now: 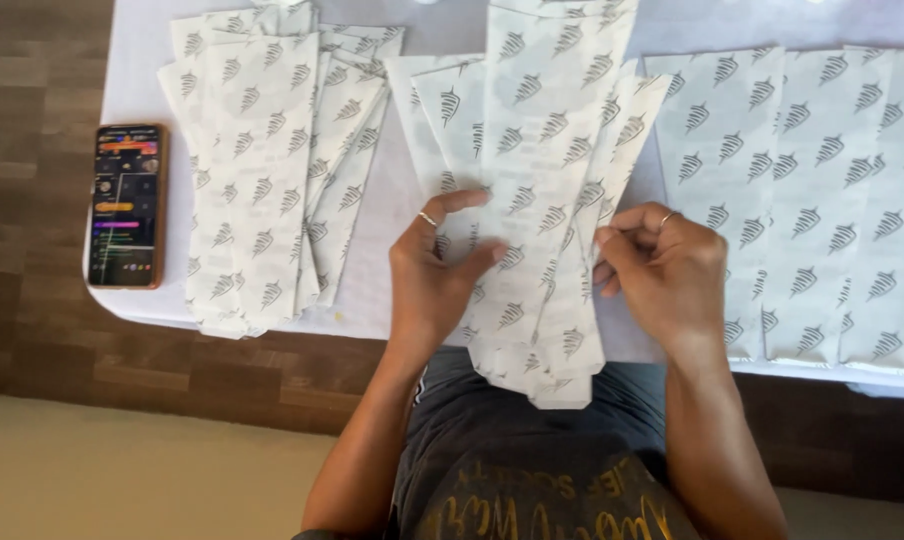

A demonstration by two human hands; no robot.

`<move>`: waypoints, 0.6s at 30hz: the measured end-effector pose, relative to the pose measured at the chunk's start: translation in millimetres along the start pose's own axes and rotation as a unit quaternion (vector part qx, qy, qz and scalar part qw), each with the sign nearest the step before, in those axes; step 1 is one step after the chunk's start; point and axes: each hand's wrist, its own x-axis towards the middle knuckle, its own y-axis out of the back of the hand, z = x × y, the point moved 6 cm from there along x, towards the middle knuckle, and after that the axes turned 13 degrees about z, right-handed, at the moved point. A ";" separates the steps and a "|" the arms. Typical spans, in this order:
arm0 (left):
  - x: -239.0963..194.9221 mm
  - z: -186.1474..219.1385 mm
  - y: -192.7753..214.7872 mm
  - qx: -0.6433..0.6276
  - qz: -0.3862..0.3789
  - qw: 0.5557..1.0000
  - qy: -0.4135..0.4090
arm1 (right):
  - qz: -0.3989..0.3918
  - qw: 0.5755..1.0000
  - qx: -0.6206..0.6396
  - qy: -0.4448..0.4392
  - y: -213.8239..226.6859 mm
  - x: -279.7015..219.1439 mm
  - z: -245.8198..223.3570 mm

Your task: The person organizes several stacks of printed paper strips on a table, then applies glue from a bottle along the edge of the papers and presses them together to create a layered effect.

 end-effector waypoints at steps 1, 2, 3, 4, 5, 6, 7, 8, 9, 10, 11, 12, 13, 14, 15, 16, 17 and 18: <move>0.4 -2.2 0.7 -0.004 0.000 1.000 0.005 | 0.017 0.999 -0.027 0.026 8.1 1.2 -5.5; 1.8 -1.5 2.0 -0.005 -0.003 1.000 0.007 | 0.020 0.999 -0.029 0.024 13.2 4.1 -6.9; 3.3 -0.9 4.2 -0.004 -0.001 1.000 0.010 | 0.024 0.997 -0.052 0.057 18.2 6.6 -12.1; 5.6 0.2 7.1 -0.003 0.002 1.000 0.012 | 0.029 0.993 -0.073 0.091 22.0 9.3 -17.8; 5.5 1.0 9.2 -0.004 0.000 1.000 0.012 | 0.031 0.993 -0.074 0.090 27.1 9.8 -19.5; 5.9 -1.3 11.3 0.011 -0.005 0.999 0.037 | 0.041 0.981 -0.145 0.119 31.6 10.7 -23.4; 6.2 -3.5 13.6 0.025 -0.010 0.998 0.062 | 0.051 0.964 -0.216 0.147 35.7 11.4 -27.2; 8.3 -4.6 16.6 0.025 -0.012 0.998 0.063 | 0.052 0.964 -0.216 0.146 39.2 14.7 -25.9; 10.7 -3.7 19.8 0.022 -0.009 0.999 0.044 | 0.054 0.960 -0.232 0.144 42.7 18.1 -24.0; 13.0 -2.8 22.5 0.019 -0.007 0.999 0.026 | 0.057 0.956 -0.249 0.141 47.2 21.0 -22.1; 11.5 -1.8 23.4 0.019 -0.011 0.999 0.027 | 0.059 0.956 -0.251 0.139 48.6 21.4 -18.0; 10.7 -4.8 25.6 0.033 0.003 0.998 0.057 | 0.067 0.950 -0.253 0.169 50.1 21.9 -18.0; 9.8 -7.7 28.2 0.047 0.016 0.995 0.088 | 0.075 0.943 -0.256 0.199 51.4 22.1 -17.9; 9.1 -8.5 26.3 0.047 0.015 0.995 0.088 | 0.075 0.943 -0.257 0.198 55.1 24.3 -10.2; 8.6 -8.9 25.8 0.036 0.021 0.995 0.089 | 0.087 0.929 -0.283 0.222 58.6 25.2 -5.4; 8.6 -9.0 26.9 0.026 0.030 0.995 0.089 | 0.097 0.914 -0.306 0.247 59.9 26.7 -0.9; 8.5 -9.5 26.9 0.026 0.031 0.995 0.088 | 0.096 0.914 -0.305 0.248 59.7 25.8 -0.7; 9.2 -9.1 26.2 0.030 0.032 0.996 0.082 | 0.099 0.915 -0.304 0.247 59.9 26.1 -0.8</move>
